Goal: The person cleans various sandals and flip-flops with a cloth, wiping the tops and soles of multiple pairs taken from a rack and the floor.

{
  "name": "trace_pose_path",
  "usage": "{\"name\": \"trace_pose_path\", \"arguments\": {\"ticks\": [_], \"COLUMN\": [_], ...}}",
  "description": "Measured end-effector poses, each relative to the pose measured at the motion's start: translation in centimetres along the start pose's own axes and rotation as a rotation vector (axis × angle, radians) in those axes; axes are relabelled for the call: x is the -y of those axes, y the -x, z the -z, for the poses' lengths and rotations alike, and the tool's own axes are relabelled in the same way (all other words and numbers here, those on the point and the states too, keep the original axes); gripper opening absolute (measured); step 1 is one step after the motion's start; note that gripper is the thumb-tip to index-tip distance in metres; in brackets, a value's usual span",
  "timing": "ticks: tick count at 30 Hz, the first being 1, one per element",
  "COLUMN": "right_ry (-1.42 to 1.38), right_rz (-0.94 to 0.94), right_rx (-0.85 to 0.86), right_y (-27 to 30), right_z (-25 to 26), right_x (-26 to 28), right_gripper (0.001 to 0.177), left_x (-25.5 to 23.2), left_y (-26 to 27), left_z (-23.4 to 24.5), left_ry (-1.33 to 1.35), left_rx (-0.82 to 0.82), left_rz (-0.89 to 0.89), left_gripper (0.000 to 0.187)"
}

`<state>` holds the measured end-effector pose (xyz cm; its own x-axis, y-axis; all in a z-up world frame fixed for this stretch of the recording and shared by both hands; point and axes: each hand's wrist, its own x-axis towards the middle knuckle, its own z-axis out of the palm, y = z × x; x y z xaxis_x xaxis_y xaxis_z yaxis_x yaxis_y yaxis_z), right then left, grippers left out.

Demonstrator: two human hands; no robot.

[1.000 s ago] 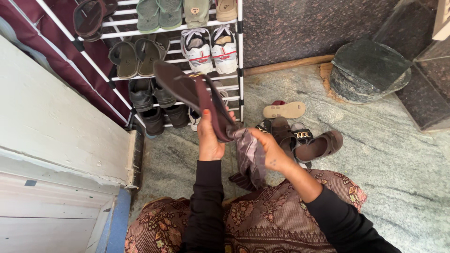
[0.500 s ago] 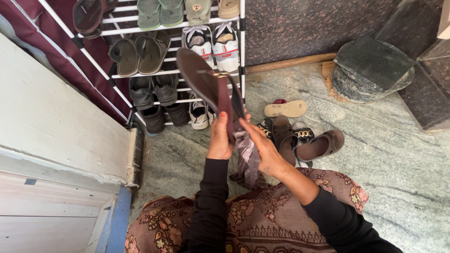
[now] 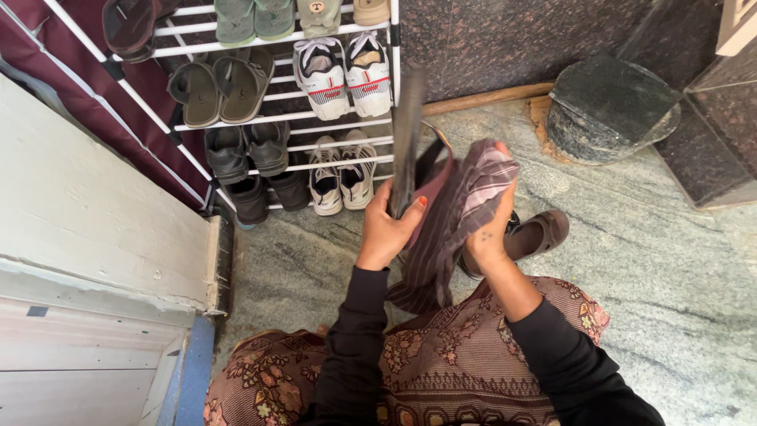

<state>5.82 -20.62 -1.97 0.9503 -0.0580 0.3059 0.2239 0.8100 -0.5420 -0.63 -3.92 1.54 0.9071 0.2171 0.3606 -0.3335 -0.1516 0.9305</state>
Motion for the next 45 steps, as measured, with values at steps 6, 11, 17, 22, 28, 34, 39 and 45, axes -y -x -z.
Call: {"name": "trace_pose_path", "arguments": {"ticks": [6,11,17,22,28,34,39,45], "right_ry": [0.642,0.544,0.679,0.091,0.545,-0.178,0.510,0.206], "right_rz": [0.209,0.259,0.404,0.279,0.268,0.045,0.056,-0.164], "right_rx": [0.198,-0.032,0.030,-0.182,-0.155,-0.119,0.068,0.021], "right_y": [0.4,-0.1,-0.3,-3.5,-3.9,-3.1,-1.0,-2.2], "right_z": [-0.7,0.1,1.3,2.8,5.6,9.9,10.5,5.8], "right_x": [0.2,0.7,2.0,5.1,3.6,-3.5,-5.5,-2.3], "right_gripper": [0.071,0.024,0.020,0.038,0.046,0.051,0.026,0.024], "left_x": [-2.9,-3.5,-3.2,-4.0,-5.1,-4.2,-4.7,-4.7], "left_y": [0.7,1.2,1.2,1.5,1.1,1.0,1.2,1.0], "left_z": [0.2,-0.9,-0.9,0.2,0.1,0.2,0.3,1.1], "left_ry": [-0.082,-0.177,-0.366,-0.692,-0.865,-0.757,-0.633,-0.399], "left_rx": [0.305,0.413,0.312,0.123,0.291,0.206,0.167,0.185], "left_rz": [-0.011,0.064,0.038,-0.038,0.007,0.011,0.113,0.210], "left_gripper": [0.065,0.077,0.091,0.086,0.083,0.090,0.095,0.092]}}
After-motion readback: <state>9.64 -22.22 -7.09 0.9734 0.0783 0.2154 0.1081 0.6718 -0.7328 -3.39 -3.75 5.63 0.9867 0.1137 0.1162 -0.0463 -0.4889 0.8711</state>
